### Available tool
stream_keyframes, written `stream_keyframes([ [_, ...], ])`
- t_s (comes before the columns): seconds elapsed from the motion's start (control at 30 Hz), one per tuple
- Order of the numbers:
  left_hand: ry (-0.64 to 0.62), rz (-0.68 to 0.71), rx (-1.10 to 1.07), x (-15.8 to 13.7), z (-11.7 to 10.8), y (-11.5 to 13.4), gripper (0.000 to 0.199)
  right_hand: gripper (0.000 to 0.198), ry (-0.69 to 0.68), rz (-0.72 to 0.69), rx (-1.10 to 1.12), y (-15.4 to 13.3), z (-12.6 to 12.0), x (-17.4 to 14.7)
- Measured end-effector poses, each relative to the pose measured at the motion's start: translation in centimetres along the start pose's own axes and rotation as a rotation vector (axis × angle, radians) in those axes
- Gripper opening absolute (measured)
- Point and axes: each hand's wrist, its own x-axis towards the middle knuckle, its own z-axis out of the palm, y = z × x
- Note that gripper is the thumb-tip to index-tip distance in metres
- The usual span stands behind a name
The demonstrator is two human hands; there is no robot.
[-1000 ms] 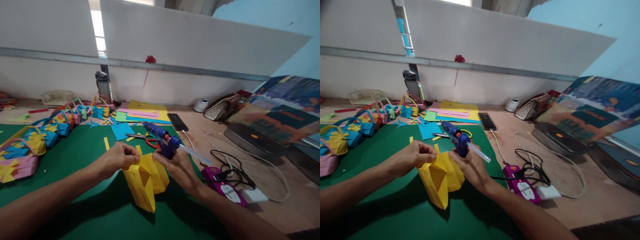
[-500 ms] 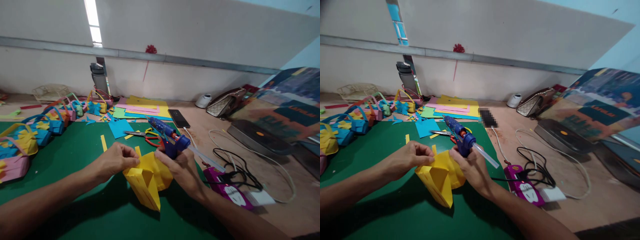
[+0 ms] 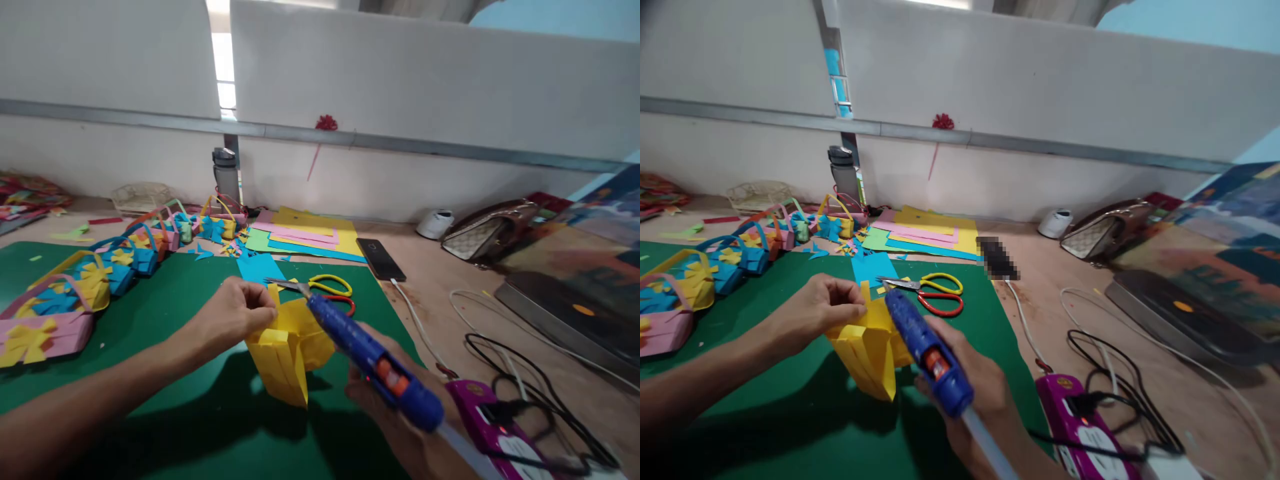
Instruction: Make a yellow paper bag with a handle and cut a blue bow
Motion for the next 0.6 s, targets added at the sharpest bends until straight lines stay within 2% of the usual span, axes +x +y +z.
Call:
stream_keyframes([
  [0.13,0.024,0.008,-0.005,0.2,-0.2,0.2,0.009,0.056,0.055,-0.121,-0.143,1.5,0.6,-1.0],
  [0.23,0.032,0.005,0.008,0.2,-0.2,0.4,0.010,0.063,0.015,-0.212,-0.198,2.1,0.7,-1.4],
  [0.37,0.027,0.020,0.034,0.2,-0.1,0.4,0.010,0.060,-0.019,-0.283,-0.230,2.1,0.9,-1.1],
  [0.6,0.014,0.035,0.054,0.0,-0.1,0.4,0.012,0.054,0.008,-0.389,-0.303,1.9,0.8,-0.4],
])
